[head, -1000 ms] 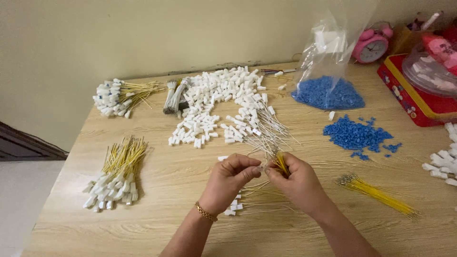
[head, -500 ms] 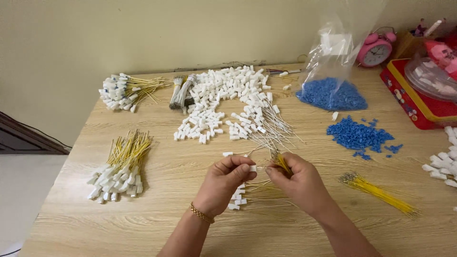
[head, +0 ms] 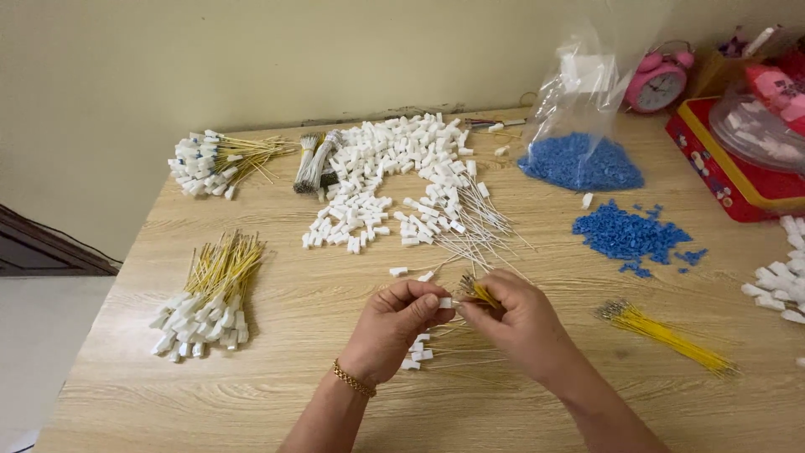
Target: The person assembles cotton swabs by inserting yellow sticks into white plastic holders. They pick up a holder and a stick, fit them together, and place the finished swab on the table. The process is repeated continuously throughout the video.
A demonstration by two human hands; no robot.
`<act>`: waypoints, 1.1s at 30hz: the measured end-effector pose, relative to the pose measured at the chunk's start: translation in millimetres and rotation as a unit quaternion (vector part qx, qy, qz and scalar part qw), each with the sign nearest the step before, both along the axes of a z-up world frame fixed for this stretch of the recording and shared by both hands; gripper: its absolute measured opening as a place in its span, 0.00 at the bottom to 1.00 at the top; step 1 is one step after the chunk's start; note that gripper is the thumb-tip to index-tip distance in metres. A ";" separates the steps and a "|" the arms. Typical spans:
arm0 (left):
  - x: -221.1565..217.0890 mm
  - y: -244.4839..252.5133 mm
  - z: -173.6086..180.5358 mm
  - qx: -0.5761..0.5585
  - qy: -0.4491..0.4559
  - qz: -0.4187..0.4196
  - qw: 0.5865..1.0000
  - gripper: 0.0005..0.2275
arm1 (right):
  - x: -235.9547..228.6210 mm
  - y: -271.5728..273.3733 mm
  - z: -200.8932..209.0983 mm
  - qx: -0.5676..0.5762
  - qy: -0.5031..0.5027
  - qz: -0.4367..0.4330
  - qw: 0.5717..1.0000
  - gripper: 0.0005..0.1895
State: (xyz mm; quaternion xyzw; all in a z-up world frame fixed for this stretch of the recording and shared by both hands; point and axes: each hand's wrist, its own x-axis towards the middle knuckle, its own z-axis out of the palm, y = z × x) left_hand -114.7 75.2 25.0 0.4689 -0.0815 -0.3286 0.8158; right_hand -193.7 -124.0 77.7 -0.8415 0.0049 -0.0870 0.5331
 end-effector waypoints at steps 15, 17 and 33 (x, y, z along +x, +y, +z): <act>-0.1 -8.7 7.7 0.035 -0.031 0.006 0.999 0.07 | 3.3 -0.5 -10.0 -0.092 -0.005 0.000 0.996 0.10; 0.3 -11.6 2.0 0.036 -0.030 0.005 0.999 0.06 | 4.0 1.7 -7.8 -0.077 0.015 -0.010 0.997 0.09; -2.6 -0.1 5.5 0.367 -0.251 -0.006 0.896 0.04 | 7.4 -19.2 -50.1 0.073 -0.113 0.049 0.990 0.16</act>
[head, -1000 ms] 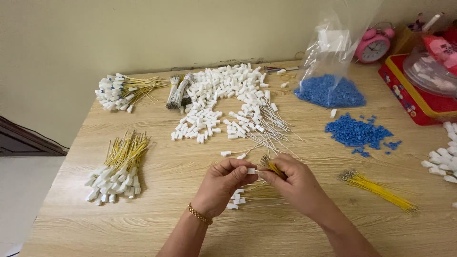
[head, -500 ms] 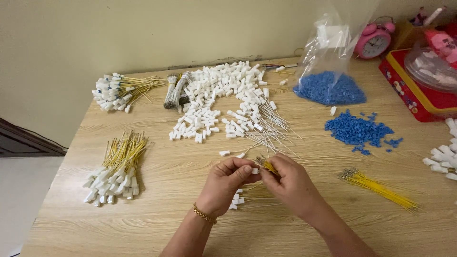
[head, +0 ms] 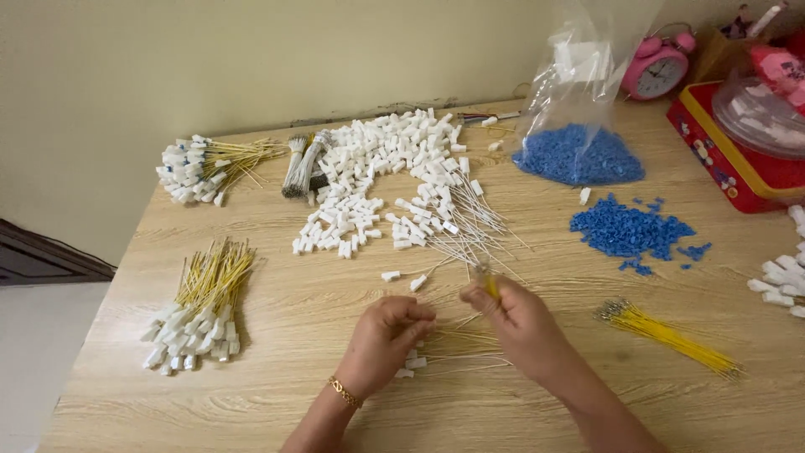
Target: The person assembles cotton swabs by inserting yellow sticks into white plastic holders. They pick up a holder and a stick, fit them together, and place the finished swab on the table. The process is repeated continuously throughout the video.
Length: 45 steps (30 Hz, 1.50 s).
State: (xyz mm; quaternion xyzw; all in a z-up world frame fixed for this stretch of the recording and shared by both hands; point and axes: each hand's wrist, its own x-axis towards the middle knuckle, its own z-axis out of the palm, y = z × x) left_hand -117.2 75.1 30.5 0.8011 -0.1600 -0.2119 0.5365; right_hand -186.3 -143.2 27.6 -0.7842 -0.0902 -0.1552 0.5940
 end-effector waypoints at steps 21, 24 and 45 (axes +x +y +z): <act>119.3 -98.1 -15.3 0.247 -0.430 -0.068 0.866 0.08 | 7.1 -36.0 -0.8 0.310 0.272 -0.019 0.911 0.07; 122.7 -96.5 -19.3 0.230 -0.446 -0.095 0.860 0.06 | 9.2 -34.7 3.2 0.328 0.285 -0.036 0.900 0.08; 101.3 -70.2 4.5 0.042 -0.411 -0.075 0.908 0.07 | 1.1 -26.2 16.2 0.231 0.246 -0.066 0.939 0.08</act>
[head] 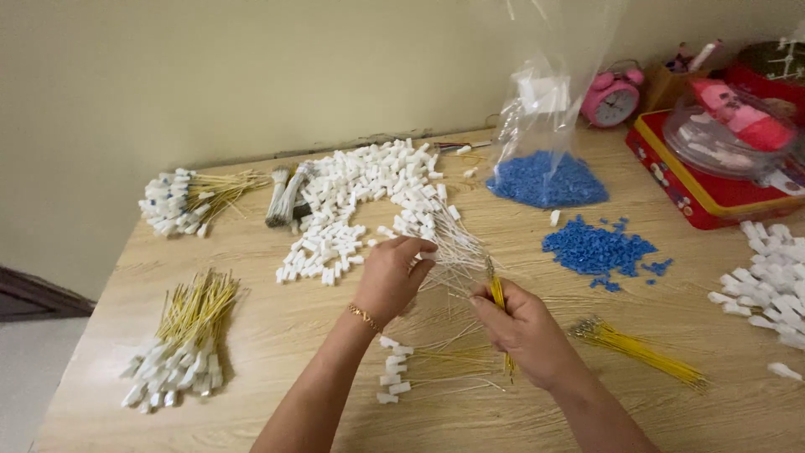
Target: The person assembles cotton swabs by inserting yellow sticks into white plastic holders. They pick up a holder and a stick, fit them together, and place the finished swab on the table. The process is repeated continuously throughout the video.
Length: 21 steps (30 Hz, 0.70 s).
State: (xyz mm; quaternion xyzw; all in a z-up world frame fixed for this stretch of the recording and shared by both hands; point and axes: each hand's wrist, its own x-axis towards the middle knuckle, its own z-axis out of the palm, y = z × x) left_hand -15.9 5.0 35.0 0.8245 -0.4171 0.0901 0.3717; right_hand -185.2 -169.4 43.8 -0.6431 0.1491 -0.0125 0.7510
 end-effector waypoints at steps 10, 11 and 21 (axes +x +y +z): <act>-103.1 46.5 46.2 -0.077 0.282 0.001 0.956 0.09 | -4.7 24.3 -9.0 -0.139 -0.075 0.013 0.987 0.09; -106.7 49.0 46.8 -0.095 0.272 -0.010 0.957 0.09 | -6.0 29.0 -3.8 -0.162 -0.053 0.013 0.985 0.09; -116.8 59.3 38.4 -0.177 0.373 0.003 0.911 0.10 | -11.7 39.7 13.3 -0.212 -0.035 0.029 0.976 0.08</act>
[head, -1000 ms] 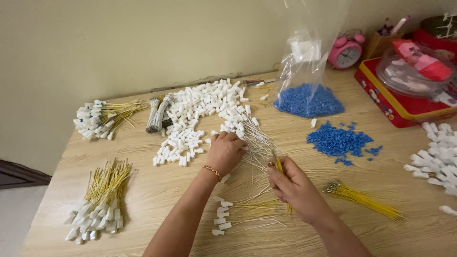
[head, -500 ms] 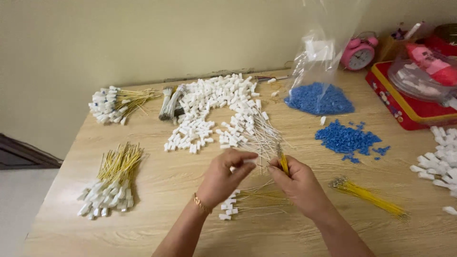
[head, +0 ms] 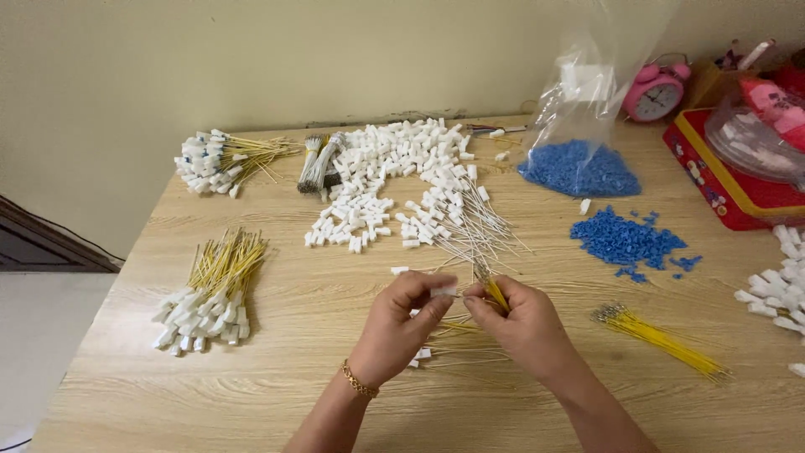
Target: The person assembles cotton swabs by inserting yellow sticks into white plastic holders. They pick up a holder and a stick, fit them together, and place the finished swab on the table. The process is repeated continuously throughout the video.
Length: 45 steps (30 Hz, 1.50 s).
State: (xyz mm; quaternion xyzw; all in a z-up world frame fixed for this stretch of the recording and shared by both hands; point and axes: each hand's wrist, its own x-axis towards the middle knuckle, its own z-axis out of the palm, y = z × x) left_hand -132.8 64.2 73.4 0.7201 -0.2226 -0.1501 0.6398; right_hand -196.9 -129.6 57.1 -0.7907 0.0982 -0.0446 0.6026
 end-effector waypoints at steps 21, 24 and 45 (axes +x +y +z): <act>9.9 8.7 -36.9 -0.181 0.232 -0.078 0.953 0.09 | -11.2 12.3 42.1 -0.228 -0.120 -0.001 0.966 0.08; 11.3 9.1 -34.5 -0.148 0.221 -0.065 0.962 0.09 | -8.2 6.9 35.3 -0.209 -0.105 0.025 0.972 0.08; 14.5 7.9 -30.9 -0.174 0.245 -0.072 0.951 0.09 | -0.1 4.4 25.6 -0.075 -0.028 0.037 0.996 0.07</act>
